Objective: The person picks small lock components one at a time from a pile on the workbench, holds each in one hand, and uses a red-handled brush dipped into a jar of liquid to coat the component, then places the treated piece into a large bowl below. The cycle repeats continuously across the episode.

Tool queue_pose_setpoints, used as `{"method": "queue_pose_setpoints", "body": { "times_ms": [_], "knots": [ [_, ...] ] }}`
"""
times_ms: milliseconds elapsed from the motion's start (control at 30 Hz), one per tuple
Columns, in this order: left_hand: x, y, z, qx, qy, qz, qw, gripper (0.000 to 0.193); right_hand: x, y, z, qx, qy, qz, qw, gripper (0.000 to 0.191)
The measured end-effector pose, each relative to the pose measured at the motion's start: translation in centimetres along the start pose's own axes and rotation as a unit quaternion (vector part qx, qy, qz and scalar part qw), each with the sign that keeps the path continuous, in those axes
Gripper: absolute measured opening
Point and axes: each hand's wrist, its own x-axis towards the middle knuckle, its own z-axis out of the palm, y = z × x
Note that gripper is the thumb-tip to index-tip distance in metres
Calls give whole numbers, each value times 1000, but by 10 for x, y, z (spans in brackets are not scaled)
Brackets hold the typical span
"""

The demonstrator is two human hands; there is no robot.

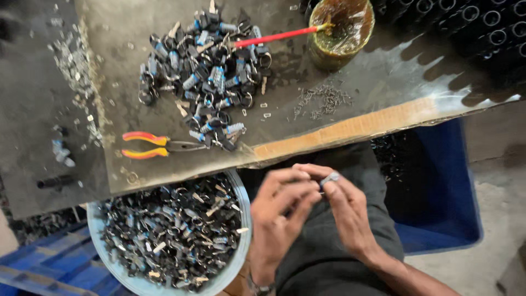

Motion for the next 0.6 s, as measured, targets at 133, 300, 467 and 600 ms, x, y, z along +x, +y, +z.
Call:
{"method": "queue_pose_setpoints", "body": {
  "times_ms": [133,300,467,600],
  "knots": [
    [25,-11,-7,244,52,80,965,29,-13,23,-17,100,34,44,993,33],
    [57,-26,1,346,12,127,930,58,-22,45,-37,189,27,123,974,35],
    [51,-37,8,350,9,139,926,57,-22,35,-38,206,-1,127,970,31],
    [32,-47,12,339,59,144,928,39,-12,28,-38,154,-5,198,968,30]
  ]
}}
